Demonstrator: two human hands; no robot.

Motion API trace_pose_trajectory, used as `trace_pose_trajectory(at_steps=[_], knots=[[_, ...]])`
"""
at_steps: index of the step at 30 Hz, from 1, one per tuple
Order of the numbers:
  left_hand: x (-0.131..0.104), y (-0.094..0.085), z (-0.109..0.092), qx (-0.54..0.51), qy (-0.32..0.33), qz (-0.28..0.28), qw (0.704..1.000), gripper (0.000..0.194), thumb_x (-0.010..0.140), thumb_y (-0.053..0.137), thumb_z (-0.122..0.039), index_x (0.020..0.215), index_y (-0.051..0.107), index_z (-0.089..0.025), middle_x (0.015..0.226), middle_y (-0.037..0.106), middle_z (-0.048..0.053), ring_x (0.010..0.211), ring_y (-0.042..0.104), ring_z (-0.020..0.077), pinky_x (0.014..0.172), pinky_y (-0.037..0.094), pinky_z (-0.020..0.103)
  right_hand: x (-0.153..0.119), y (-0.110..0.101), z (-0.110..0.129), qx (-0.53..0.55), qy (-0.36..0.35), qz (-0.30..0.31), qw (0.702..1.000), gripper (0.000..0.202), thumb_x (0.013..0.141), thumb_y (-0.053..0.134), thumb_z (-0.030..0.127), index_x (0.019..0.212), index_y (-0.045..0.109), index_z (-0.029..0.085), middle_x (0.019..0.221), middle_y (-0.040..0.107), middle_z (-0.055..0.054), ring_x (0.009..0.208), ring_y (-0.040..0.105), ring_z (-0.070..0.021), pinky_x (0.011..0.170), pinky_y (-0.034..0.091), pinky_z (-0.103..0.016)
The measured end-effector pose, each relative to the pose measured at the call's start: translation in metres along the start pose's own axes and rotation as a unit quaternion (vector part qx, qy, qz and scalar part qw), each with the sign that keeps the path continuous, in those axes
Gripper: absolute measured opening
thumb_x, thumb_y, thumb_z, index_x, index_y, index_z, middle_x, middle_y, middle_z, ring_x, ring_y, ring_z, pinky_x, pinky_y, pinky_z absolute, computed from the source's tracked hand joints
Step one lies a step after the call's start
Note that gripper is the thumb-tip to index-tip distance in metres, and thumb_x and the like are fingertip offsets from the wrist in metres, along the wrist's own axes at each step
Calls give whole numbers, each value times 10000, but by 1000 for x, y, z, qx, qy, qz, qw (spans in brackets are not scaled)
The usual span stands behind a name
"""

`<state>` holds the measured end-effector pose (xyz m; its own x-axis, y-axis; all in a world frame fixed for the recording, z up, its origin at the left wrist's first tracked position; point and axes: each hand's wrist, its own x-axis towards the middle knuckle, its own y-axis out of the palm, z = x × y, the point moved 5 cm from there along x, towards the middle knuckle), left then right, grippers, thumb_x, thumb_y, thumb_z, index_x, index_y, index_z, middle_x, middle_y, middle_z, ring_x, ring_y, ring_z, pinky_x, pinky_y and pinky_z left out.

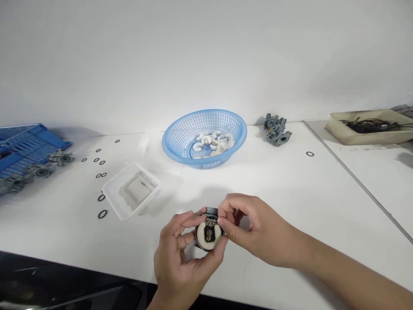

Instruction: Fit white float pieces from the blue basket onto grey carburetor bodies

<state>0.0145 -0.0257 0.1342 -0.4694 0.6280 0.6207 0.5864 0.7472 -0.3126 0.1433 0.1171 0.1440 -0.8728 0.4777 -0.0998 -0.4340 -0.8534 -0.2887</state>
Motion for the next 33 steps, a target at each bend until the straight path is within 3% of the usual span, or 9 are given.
trace_pose_trajectory(at_steps=[3, 8, 13, 20, 26, 29, 33], knots=[[0, -3, 2, -18, -14, -3, 1000, 686, 826, 966, -161, 1401, 603, -247, 1155, 788, 47, 1089, 868, 231, 790, 772, 255, 1, 0, -1, 6, 0, 10, 1000, 298, 1146, 671, 472, 939, 655, 258, 918, 688, 16, 844, 609, -189, 747, 512, -309], [-2, -5, 9, -46, -52, 44, 997, 653, 788, 1003, -191, 1324, 638, -275, 1107, 796, 21, 1122, 855, 246, 742, 762, 251, 1, 1, -8, 18, 11, 26, 999, 331, 1160, 678, 537, 972, 683, 265, 918, 673, 23, 826, 586, -169, 727, 484, -284], [-3, -5, 11, -57, -49, 12, 997, 554, 800, 965, -192, 1266, 672, -253, 1064, 796, 23, 1114, 848, 236, 720, 744, 229, -1, -1, -9, 13, 3, 6, 1000, 269, 1141, 737, 519, 1000, 725, 290, 958, 685, 30, 866, 608, -162, 771, 483, -283], [2, -3, 9, -44, -34, 8, 998, 574, 717, 940, -111, 1222, 696, -232, 1057, 808, 31, 1013, 838, 200, 708, 735, 223, 4, -1, -14, 33, -25, -6, 999, 171, 1136, 757, 467, 1046, 770, 322, 1018, 702, 23, 930, 690, -165, 837, 544, -279], [5, -3, 8, -41, -13, -28, 999, 425, 776, 838, -127, 1182, 744, -209, 1026, 813, 48, 968, 831, 197, 764, 742, 267, 4, 0, -12, 32, -49, -16, 998, 112, 1146, 747, 414, 1069, 795, 348, 997, 709, 23, 891, 702, -155, 817, 569, -257], [7, -1, 10, -45, -26, 0, 999, 487, 736, 853, -119, 1195, 731, -226, 1033, 810, 34, 949, 833, 196, 752, 742, 270, 3, -1, -8, 0, -86, -18, 996, 78, 1161, 719, 367, 1111, 778, 358, 993, 713, 28, 885, 708, -145, 805, 569, -247], [6, 0, 18, -48, -89, 31, 994, 599, 628, 916, -117, 1168, 700, -263, 1135, 766, 53, 1057, 827, 244, 599, 695, 236, 3, -4, -8, -38, -128, -13, 991, 58, 1164, 707, 316, 1165, 751, 353, 1010, 718, 19, 883, 705, -148, 788, 566, -258]])
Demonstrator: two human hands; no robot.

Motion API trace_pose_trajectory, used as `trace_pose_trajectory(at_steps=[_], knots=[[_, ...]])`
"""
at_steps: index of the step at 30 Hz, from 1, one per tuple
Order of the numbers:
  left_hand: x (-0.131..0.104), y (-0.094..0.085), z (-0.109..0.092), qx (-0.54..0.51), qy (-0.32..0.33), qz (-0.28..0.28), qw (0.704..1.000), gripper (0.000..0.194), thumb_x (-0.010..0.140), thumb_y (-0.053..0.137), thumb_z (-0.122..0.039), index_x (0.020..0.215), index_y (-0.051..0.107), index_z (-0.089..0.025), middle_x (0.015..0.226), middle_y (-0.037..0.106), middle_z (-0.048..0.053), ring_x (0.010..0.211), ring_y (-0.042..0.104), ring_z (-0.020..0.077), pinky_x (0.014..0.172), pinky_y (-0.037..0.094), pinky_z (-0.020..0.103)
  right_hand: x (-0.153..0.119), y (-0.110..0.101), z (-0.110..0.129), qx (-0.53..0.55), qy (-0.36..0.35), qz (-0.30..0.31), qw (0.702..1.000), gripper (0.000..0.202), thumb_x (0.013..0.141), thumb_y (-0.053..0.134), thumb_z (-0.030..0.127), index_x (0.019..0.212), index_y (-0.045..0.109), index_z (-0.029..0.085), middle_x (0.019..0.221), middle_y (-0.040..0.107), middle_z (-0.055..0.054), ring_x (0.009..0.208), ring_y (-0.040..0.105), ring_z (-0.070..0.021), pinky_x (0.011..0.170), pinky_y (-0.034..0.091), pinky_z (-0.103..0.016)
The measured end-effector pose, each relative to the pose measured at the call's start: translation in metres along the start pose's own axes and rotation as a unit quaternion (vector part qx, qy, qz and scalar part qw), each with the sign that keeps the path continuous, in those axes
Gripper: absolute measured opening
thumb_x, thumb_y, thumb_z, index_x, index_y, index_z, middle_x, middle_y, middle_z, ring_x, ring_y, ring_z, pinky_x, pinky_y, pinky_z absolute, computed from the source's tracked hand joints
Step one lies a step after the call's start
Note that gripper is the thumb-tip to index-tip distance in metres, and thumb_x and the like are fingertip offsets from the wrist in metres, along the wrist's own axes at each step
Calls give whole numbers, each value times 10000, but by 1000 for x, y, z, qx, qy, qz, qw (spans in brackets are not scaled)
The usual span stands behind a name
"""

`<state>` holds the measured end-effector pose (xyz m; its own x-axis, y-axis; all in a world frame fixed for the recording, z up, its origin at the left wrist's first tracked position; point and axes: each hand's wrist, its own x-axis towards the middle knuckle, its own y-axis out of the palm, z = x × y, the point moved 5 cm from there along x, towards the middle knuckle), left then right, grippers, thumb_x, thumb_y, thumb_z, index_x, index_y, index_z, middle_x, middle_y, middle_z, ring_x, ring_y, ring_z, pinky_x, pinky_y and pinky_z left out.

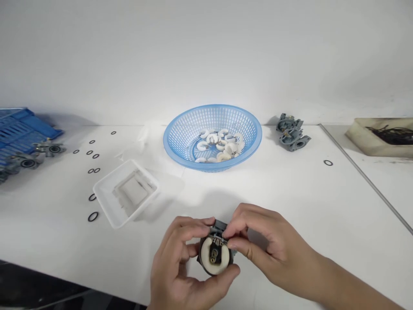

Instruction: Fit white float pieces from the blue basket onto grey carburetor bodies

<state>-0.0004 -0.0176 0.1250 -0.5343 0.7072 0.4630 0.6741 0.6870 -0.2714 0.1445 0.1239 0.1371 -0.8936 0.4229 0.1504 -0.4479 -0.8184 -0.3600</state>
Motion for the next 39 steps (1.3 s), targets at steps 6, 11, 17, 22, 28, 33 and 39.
trace_pose_trajectory(at_steps=[6, 11, 17, 22, 28, 33, 39], knots=[[-4, -6, -2, 22, 36, -71, 997, 410, 726, 951, -204, 1089, 763, -227, 1085, 735, 64, 1020, 817, 250, 779, 760, 340, 0, -2, -2, -13, -36, 2, 999, 56, 1160, 709, 293, 1119, 728, 327, 977, 704, 14, 829, 678, -156, 740, 550, -282], [-2, -10, -20, 95, 128, -46, 986, 452, 813, 1004, -244, 1187, 758, -182, 1112, 759, 91, 1065, 818, 245, 890, 763, 330, -1, -3, 5, -50, -51, 3, 997, 64, 1156, 672, 269, 1138, 706, 320, 987, 695, -8, 818, 678, -185, 721, 553, -324], [-3, -6, -29, 126, 168, -50, 976, 401, 904, 960, -278, 1187, 714, -137, 1002, 699, 61, 811, 737, 144, 661, 707, 241, -2, -2, 13, -84, -67, -8, 994, 101, 1156, 636, 240, 1072, 678, 278, 961, 674, -32, 819, 660, -207, 709, 537, -343], [-6, -6, -27, 122, 162, -54, 978, 377, 916, 941, -257, 1192, 708, -149, 1027, 707, 55, 866, 764, 149, 742, 719, 238, 0, -2, 7, -51, -25, -2, 998, 163, 1170, 664, 325, 1022, 700, 269, 973, 682, -28, 843, 662, -195, 756, 532, -341], [-4, -6, -23, 95, 118, -39, 988, 344, 901, 914, -198, 1195, 738, -172, 1119, 719, 67, 959, 787, 161, 815, 728, 258, 3, -2, 4, -26, -1, -9, 1000, 207, 1174, 681, 386, 1011, 717, 265, 969, 687, -20, 859, 651, -186, 794, 528, -326], [-2, -6, -19, 77, 86, -25, 993, 330, 885, 914, -202, 1176, 758, -197, 1130, 724, 62, 973, 791, 168, 809, 735, 279, 2, -1, 0, 4, 22, -6, 1000, 209, 1159, 716, 431, 1033, 739, 266, 987, 704, -24, 880, 656, -200, 816, 531, -331], [-1, -5, -15, 60, 76, -20, 995, 365, 865, 912, -200, 1195, 758, -209, 1139, 729, 56, 956, 792, 170, 783, 739, 283, 3, -1, -2, 20, 50, -13, 998, 229, 1147, 722, 488, 1070, 789, 283, 1021, 723, -29, 922, 682, -214, 853, 543, -347]])
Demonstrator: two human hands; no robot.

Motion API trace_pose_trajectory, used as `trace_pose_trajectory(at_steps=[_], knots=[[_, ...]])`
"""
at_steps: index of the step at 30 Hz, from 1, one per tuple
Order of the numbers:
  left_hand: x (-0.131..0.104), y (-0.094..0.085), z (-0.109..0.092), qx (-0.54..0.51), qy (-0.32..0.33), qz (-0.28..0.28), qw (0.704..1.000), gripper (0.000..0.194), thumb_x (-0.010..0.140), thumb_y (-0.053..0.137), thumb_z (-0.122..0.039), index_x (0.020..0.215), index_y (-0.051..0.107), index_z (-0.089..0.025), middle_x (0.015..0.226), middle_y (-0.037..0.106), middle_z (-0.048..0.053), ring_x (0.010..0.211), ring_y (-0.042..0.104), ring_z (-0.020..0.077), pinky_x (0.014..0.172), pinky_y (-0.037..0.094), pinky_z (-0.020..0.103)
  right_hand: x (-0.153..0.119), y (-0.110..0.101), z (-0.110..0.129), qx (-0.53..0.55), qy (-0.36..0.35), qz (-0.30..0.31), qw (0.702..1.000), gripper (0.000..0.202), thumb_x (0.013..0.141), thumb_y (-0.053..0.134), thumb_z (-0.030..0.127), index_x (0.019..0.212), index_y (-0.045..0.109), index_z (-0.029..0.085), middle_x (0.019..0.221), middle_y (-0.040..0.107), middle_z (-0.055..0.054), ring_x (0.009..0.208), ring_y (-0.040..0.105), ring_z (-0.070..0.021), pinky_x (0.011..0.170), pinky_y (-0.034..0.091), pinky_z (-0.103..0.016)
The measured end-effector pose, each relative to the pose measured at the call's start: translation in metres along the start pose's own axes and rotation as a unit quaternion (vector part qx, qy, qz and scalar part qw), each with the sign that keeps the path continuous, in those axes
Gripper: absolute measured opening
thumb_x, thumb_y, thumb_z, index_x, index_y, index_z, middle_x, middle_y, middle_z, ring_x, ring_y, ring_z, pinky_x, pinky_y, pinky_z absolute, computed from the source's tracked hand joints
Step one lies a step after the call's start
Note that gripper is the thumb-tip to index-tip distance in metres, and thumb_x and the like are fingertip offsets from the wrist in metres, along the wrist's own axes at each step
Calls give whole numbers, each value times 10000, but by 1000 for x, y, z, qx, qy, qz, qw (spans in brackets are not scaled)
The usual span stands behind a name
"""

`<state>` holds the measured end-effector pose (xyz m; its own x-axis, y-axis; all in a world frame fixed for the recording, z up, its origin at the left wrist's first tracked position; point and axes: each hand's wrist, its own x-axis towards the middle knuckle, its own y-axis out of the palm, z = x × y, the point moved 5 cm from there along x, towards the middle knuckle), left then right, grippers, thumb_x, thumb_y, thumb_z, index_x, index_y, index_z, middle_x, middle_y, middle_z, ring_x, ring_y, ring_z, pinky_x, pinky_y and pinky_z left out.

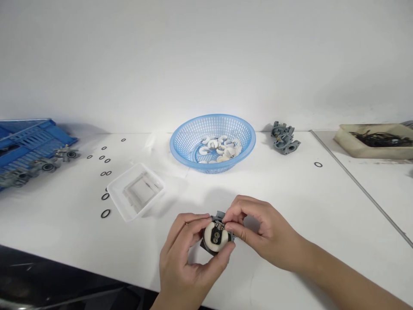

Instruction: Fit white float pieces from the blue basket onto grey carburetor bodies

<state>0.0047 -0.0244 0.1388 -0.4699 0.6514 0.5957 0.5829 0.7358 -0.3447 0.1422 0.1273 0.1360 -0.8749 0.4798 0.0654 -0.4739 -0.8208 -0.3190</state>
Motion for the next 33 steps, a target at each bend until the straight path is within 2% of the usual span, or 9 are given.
trace_pose_trajectory(at_steps=[8, 19, 24, 25, 27, 29, 30, 31, 33], knots=[[2, 2, 0, 1, 29, -6, 1000, 434, 838, 924, -186, 1232, 743, -214, 1149, 740, 61, 960, 802, 173, 767, 736, 262, 0, 0, -8, 11, -11, 14, 1000, 154, 1152, 734, 439, 1095, 775, 302, 1027, 705, -10, 922, 676, -191, 851, 539, -320], [-1, 5, 9, -33, -2, 27, 999, 388, 913, 863, -204, 1280, 747, -256, 1171, 708, 46, 946, 783, 163, 755, 725, 276, 0, -1, -10, 35, -24, 29, 999, 107, 1152, 736, 400, 1162, 787, 306, 1036, 667, -18, 912, 658, -186, 832, 534, -318], [-1, 5, 9, -39, 3, 41, 998, 384, 921, 857, -213, 1285, 741, -259, 1168, 690, 43, 933, 770, 156, 770, 729, 294, 0, -1, -9, 31, -30, 27, 999, 100, 1150, 735, 389, 1151, 782, 300, 1035, 671, -20, 918, 670, -190, 833, 544, -325], [-1, 5, 9, -42, 2, 43, 998, 381, 924, 855, -216, 1285, 741, -261, 1167, 687, 43, 929, 770, 157, 765, 728, 297, 0, -2, -8, 30, -35, 26, 999, 94, 1148, 737, 384, 1146, 779, 301, 1035, 677, -19, 934, 676, -195, 874, 553, -338], [1, 6, 8, -43, 1, 48, 998, 379, 920, 859, -224, 1277, 739, -266, 1157, 682, 40, 914, 770, 157, 743, 720, 296, 1, -2, -8, 28, -44, 27, 998, 79, 1142, 743, 376, 1133, 771, 303, 1004, 680, -3, 949, 682, -198, 1075, 539, -400], [2, 6, 8, -39, 1, 54, 998, 381, 913, 867, -224, 1268, 738, -271, 1144, 680, 35, 899, 773, 157, 718, 706, 290, 1, -4, -7, 26, -53, 30, 998, 67, 1134, 755, 369, 1122, 765, 304, 939, 659, 21, 941, 683, -196, 1286, 409, -484], [3, 6, 7, -38, 1, 56, 998, 380, 911, 870, -225, 1264, 737, -270, 1140, 679, 35, 894, 775, 158, 708, 700, 287, 2, -5, -6, 27, -57, 32, 998, 65, 1132, 757, 366, 1118, 763, 303, 916, 646, 29, 934, 681, -195, 1330, 354, -510], [4, 6, 7, -38, 2, 56, 998, 378, 911, 871, -229, 1262, 736, -269, 1138, 676, 36, 894, 777, 159, 704, 697, 285, 2, -5, -6, 29, -56, 36, 997, 64, 1132, 755, 365, 1124, 762, 302, 917, 640, 28, 931, 680, -197, 1325, 359, -517], [5, 7, 6, -40, 7, 57, 998, 375, 916, 872, -236, 1264, 734, -262, 1138, 670, 39, 902, 775, 160, 715, 701, 285, 1, -7, -5, 35, -56, 51, 996, 73, 1124, 759, 366, 1153, 758, 299, 975, 651, 4, 958, 676, -211, 1181, 487, -477]])
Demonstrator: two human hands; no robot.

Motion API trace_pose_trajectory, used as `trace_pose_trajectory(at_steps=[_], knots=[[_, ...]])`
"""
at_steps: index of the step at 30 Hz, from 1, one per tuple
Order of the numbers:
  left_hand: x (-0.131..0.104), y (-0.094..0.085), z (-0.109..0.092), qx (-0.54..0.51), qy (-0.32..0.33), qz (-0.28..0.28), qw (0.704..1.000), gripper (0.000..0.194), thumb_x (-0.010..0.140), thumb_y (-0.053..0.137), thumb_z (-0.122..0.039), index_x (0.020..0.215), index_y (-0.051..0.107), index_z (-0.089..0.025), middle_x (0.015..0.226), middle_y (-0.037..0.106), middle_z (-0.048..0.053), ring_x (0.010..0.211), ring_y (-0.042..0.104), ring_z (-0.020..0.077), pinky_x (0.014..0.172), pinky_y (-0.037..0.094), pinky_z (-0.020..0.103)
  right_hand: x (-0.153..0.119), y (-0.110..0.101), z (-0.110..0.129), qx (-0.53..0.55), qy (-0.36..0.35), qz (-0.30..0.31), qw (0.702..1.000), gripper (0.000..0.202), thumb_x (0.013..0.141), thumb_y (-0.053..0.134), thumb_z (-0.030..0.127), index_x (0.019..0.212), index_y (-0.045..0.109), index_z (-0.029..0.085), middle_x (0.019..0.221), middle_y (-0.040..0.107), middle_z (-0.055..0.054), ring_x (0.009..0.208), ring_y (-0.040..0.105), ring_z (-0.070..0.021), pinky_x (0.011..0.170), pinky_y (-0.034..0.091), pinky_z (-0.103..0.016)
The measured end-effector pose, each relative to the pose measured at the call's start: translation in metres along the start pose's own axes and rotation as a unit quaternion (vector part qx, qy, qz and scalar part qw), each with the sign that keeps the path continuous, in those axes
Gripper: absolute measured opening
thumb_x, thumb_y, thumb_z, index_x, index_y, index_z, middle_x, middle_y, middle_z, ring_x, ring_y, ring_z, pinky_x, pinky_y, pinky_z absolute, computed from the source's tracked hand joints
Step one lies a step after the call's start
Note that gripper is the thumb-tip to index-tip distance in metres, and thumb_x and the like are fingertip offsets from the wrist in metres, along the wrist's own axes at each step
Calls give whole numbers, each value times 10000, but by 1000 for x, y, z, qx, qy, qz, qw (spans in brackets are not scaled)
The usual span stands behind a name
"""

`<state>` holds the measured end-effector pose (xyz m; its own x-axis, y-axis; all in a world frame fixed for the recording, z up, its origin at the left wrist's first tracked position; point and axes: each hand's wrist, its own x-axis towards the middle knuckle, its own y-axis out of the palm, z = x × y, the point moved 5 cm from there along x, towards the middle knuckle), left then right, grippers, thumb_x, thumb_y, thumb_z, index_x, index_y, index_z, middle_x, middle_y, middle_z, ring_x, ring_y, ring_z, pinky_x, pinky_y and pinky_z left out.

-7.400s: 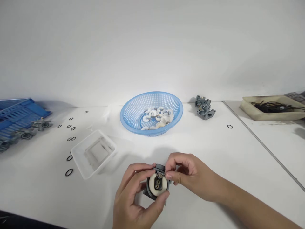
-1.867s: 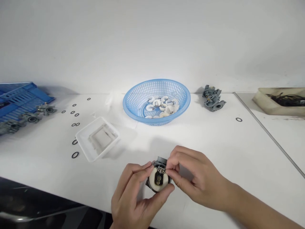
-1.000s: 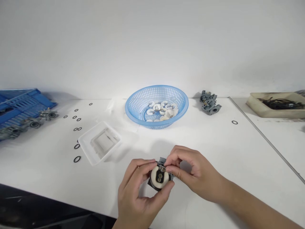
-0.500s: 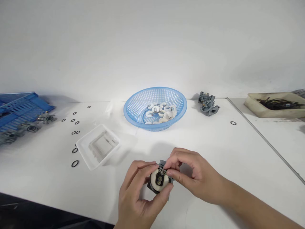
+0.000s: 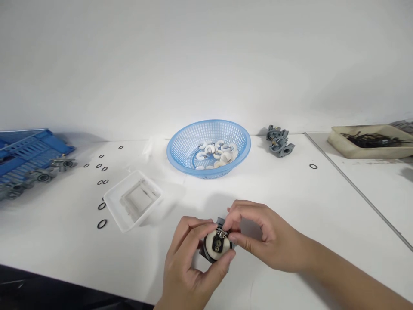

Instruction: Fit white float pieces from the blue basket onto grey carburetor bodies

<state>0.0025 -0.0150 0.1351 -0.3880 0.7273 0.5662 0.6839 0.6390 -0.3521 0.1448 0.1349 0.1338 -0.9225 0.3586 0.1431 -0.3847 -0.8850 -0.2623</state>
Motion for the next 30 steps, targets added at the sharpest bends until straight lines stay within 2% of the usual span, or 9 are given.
trace_pose_trajectory(at_steps=[2, 4, 9, 13, 18, 22, 30], knots=[[1, 0, 0, -3, 6, 1, 1000, 374, 919, 875, -246, 1265, 733, -260, 1133, 666, 37, 897, 764, 153, 733, 708, 284, -1, -1, 2, 4, -1, 18, 1000, 106, 1110, 773, 365, 1186, 752, 295, 1041, 662, -21, 972, 667, -217, 981, 552, -407], [0, 1, 2, -2, 4, 6, 1000, 379, 919, 878, -259, 1269, 733, -270, 1133, 664, 31, 901, 757, 150, 754, 715, 290, -1, -1, 3, 1, -1, 27, 1000, 111, 1111, 770, 356, 1199, 751, 291, 1062, 668, -31, 977, 664, -215, 886, 548, -366], [-4, 1, 10, 21, -26, 44, 998, 442, 903, 913, -289, 1300, 720, -314, 1182, 664, 25, 978, 772, 163, 785, 714, 297, -1, -2, -2, 6, -10, 19, 1000, 92, 1109, 780, 342, 1177, 772, 279, 1050, 690, -31, 958, 675, -200, 873, 557, -344], [-6, 0, 12, 24, -49, 66, 996, 422, 915, 902, -282, 1293, 723, -334, 1194, 664, 24, 1008, 775, 169, 791, 702, 295, 1, -2, -5, 7, -17, 11, 1000, 84, 1098, 797, 342, 1159, 788, 286, 1031, 692, -23, 936, 677, -188, 856, 558, -328], [-7, 1, 11, 20, -57, 48, 997, 374, 914, 887, -285, 1255, 741, -333, 1173, 659, 20, 981, 770, 167, 788, 691, 297, 1, -2, -4, 8, -20, 7, 1000, 92, 1101, 799, 351, 1163, 800, 284, 1043, 700, -32, 954, 684, -197, 862, 567, -335], [-8, 2, 16, -4, -107, 37, 994, 306, 924, 856, -312, 1216, 762, -317, 1124, 658, 17, 895, 743, 153, 703, 666, 277, 2, -1, -6, 13, -20, 10, 1000, 140, 1109, 793, 373, 1227, 807, 300, 1075, 709, -35, 986, 699, -200, 888, 575, -342], [-8, 3, 18, -33, -135, 31, 990, 347, 897, 858, -327, 1226, 756, -292, 1088, 656, 15, 905, 751, 175, 688, 662, 299, 3, -1, -7, 12, -21, 6, 1000, 159, 1092, 814, 365, 1239, 798, 307, 1077, 707, -32, 983, 695, -203, 906, 586, -353]])
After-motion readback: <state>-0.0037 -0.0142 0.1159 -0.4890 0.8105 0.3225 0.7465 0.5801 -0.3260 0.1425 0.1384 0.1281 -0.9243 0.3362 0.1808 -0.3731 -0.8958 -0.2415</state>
